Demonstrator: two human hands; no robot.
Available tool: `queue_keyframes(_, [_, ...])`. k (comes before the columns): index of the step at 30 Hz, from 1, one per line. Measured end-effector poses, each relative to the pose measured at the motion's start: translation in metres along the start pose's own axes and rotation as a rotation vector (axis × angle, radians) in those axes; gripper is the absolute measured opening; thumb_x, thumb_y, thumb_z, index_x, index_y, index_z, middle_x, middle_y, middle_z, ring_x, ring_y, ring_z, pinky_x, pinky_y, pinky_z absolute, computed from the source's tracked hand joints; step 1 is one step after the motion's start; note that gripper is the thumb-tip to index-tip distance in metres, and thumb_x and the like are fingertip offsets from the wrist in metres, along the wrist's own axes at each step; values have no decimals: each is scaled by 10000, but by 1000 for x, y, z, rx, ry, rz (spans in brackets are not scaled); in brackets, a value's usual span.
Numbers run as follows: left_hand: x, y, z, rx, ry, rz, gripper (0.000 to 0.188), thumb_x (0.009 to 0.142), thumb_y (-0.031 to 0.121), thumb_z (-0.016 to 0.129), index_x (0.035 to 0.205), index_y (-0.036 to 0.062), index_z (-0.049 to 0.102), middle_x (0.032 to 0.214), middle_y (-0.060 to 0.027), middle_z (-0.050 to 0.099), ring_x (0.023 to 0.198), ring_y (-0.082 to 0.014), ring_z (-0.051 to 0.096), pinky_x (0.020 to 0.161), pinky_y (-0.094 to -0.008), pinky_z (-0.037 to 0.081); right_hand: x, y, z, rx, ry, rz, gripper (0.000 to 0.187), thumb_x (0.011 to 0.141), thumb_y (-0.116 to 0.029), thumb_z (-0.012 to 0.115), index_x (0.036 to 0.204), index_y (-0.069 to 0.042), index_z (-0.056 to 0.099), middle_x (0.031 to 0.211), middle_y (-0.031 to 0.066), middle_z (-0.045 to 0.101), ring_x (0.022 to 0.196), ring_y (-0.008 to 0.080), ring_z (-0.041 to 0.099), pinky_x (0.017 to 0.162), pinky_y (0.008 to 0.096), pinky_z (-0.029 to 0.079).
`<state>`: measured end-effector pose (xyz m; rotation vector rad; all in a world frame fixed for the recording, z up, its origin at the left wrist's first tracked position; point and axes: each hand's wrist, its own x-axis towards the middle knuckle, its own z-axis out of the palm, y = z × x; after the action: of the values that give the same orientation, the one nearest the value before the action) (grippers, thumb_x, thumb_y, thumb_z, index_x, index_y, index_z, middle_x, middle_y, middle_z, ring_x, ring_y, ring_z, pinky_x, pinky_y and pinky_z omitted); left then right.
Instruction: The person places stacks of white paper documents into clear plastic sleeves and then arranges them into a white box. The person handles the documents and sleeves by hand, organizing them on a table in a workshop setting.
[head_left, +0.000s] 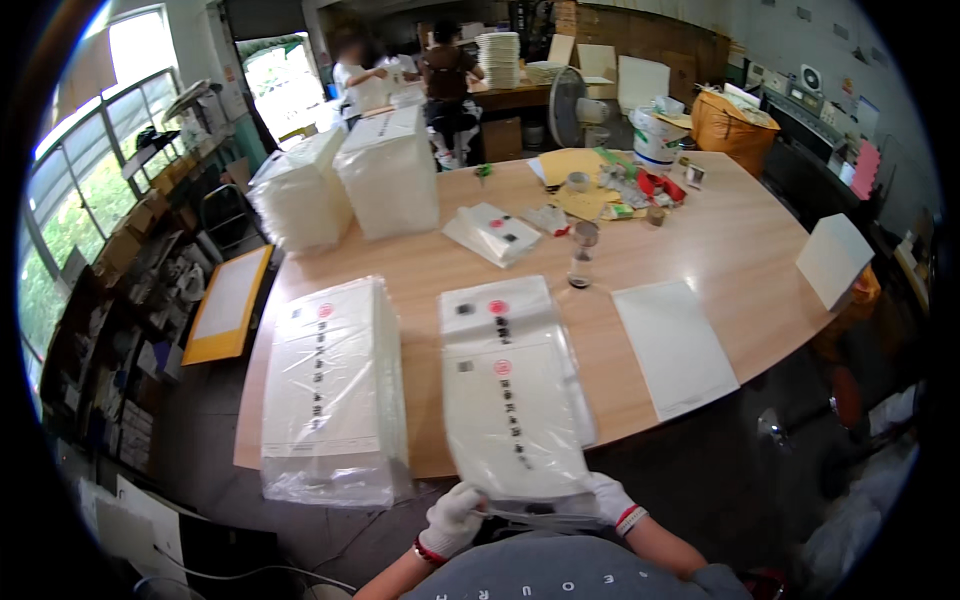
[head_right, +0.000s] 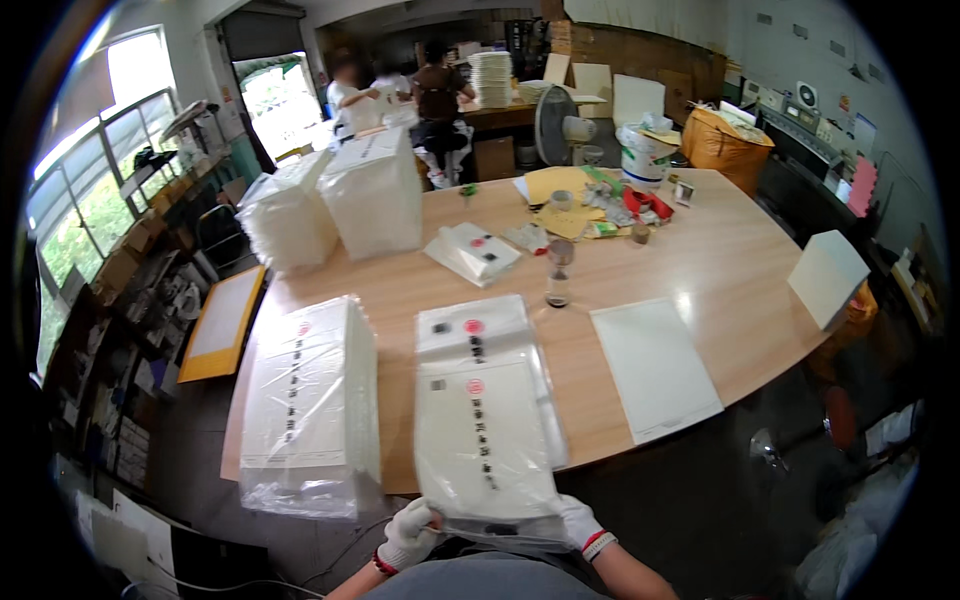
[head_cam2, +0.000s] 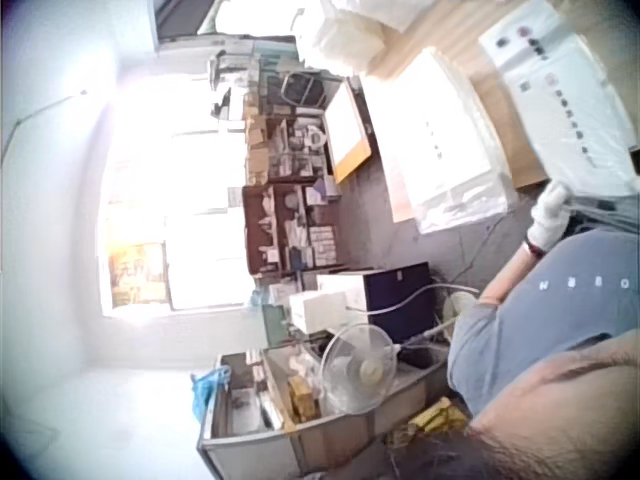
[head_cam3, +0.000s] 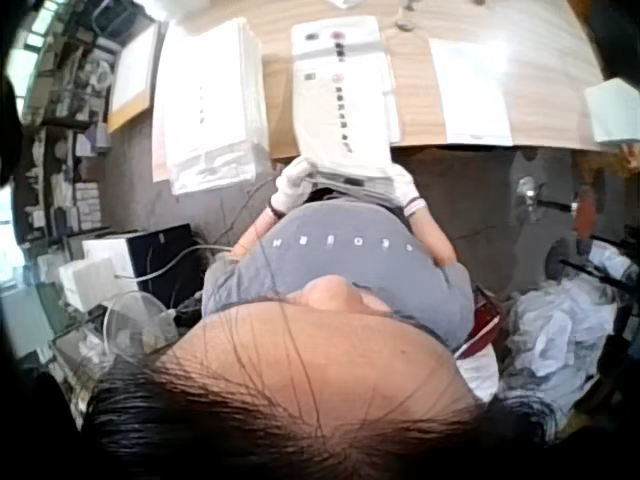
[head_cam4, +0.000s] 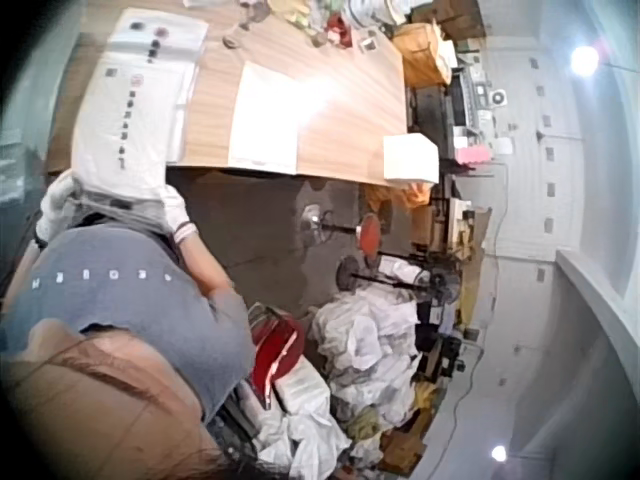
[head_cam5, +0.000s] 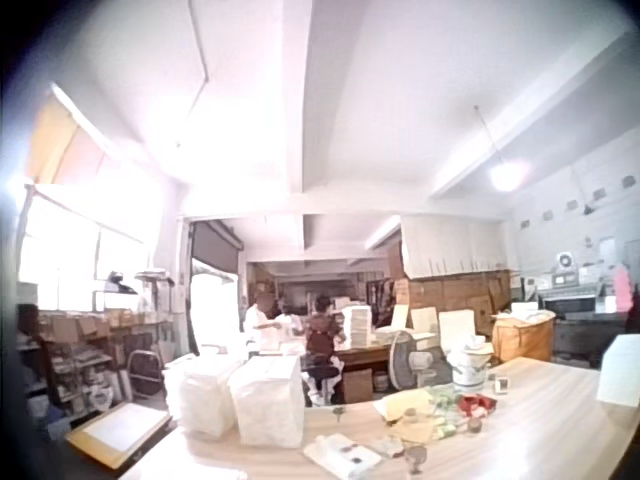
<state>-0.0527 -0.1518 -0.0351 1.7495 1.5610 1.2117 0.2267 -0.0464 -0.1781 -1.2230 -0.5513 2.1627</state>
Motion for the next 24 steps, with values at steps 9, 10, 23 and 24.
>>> queue_keyframes(9, [-8, 33, -114, -212, 1133, 139, 325, 983, 250, 423, 896, -15, 591, 898, -113, 599, 792, -193, 582, 671, -302, 511, 38, -12, 213, -865, -580, -640, 258, 923, -173, 593, 1130, -20, 584, 872, 38, 610, 736, 128, 589, 605, 273, 502])
queue_keyframes(10, [-22, -10, -141, 39, 1113, 209, 308, 986, 247, 414, 941, -4, 588, 952, -107, 595, 849, -192, 578, 718, -308, 505, 50, -1, 235, -956, -730, -734, 249, 930, -170, 576, 1129, -20, 582, 839, 41, 606, 684, 128, 579, 583, 270, 503])
queue_keyframes(23, [-151, -209, -49, -221, 756, -1008, 292, 960, 290, 476, 1002, 90, 684, 866, -42, 652, 827, -190, 610, 775, -345, 494, 49, 65, 171, -599, -647, 114, 432, 969, -343, 533, 1297, -63, 504, 989, 79, 649, 792, 127, 635, 691, 256, 521])
queue_keyframes(24, [-119, -168, -23, 200, 207, -1213, 283, 939, 254, 482, 951, 55, 684, 889, -100, 665, 834, -222, 625, 740, -365, 501, 24, 36, 163, -703, -450, 123, 388, 972, -309, 527, 1267, -56, 522, 959, 73, 643, 783, 134, 632, 676, 269, 534])
